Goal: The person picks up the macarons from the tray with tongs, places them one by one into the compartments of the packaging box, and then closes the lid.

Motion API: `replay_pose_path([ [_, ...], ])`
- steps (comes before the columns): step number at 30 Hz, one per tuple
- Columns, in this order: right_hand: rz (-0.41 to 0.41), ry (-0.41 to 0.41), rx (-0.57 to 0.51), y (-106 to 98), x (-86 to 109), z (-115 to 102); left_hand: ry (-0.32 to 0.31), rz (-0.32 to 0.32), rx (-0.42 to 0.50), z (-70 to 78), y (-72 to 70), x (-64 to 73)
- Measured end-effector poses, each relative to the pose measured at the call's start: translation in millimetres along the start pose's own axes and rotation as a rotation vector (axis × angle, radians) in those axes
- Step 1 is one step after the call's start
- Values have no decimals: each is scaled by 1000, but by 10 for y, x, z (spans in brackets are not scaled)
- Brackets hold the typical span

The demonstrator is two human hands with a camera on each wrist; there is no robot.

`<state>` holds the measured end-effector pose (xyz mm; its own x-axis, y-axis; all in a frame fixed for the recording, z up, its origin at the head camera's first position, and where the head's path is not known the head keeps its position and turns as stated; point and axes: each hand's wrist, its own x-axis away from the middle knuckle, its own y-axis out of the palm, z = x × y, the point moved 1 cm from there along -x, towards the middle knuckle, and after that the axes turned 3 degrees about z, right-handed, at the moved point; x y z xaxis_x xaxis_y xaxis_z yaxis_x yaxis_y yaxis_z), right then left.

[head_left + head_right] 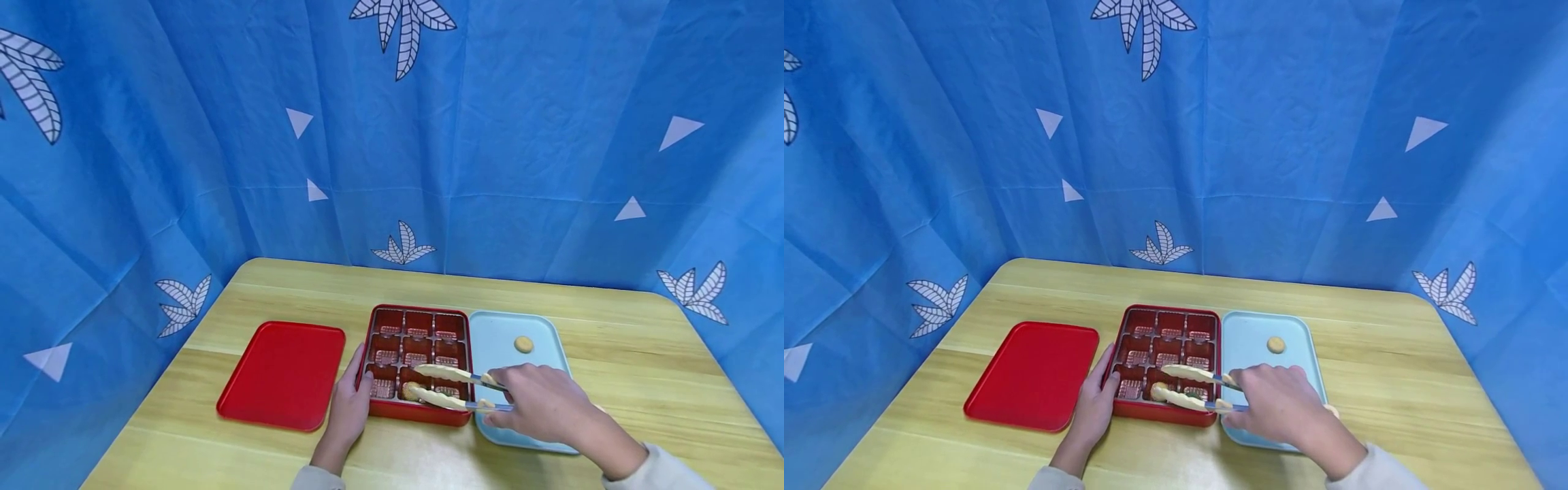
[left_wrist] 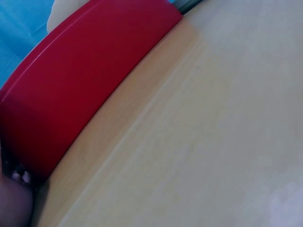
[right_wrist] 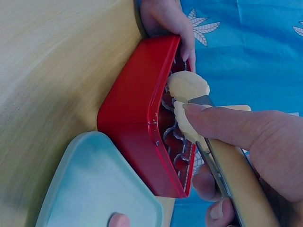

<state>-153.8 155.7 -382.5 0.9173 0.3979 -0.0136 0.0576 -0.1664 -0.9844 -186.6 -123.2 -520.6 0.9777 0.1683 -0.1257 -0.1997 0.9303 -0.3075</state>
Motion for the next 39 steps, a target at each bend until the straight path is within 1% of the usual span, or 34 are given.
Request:
replay_pose_path([
  [8,21,-16,-6,16,2,15,-1,-9,-2,-2,6,-5],
  [12,33,-16,3,18,4,18,9,-17,6,15,2,0],
  [16,40,-21,10,23,11,27,-9,-23,16,16,4,5],
  [23,44,-17,12,28,26,58,1,-16,10,5,5,-3],
  [27,38,5,6,17,36,88,-5,-8,-5,-2,-1,-4],
  [33,6,74,-17,-11,57,149,-8,-6,-9,5,7,-9],
  [39,8,105,-27,-37,98,234,-9,-6,-4,3,12,-11],
])
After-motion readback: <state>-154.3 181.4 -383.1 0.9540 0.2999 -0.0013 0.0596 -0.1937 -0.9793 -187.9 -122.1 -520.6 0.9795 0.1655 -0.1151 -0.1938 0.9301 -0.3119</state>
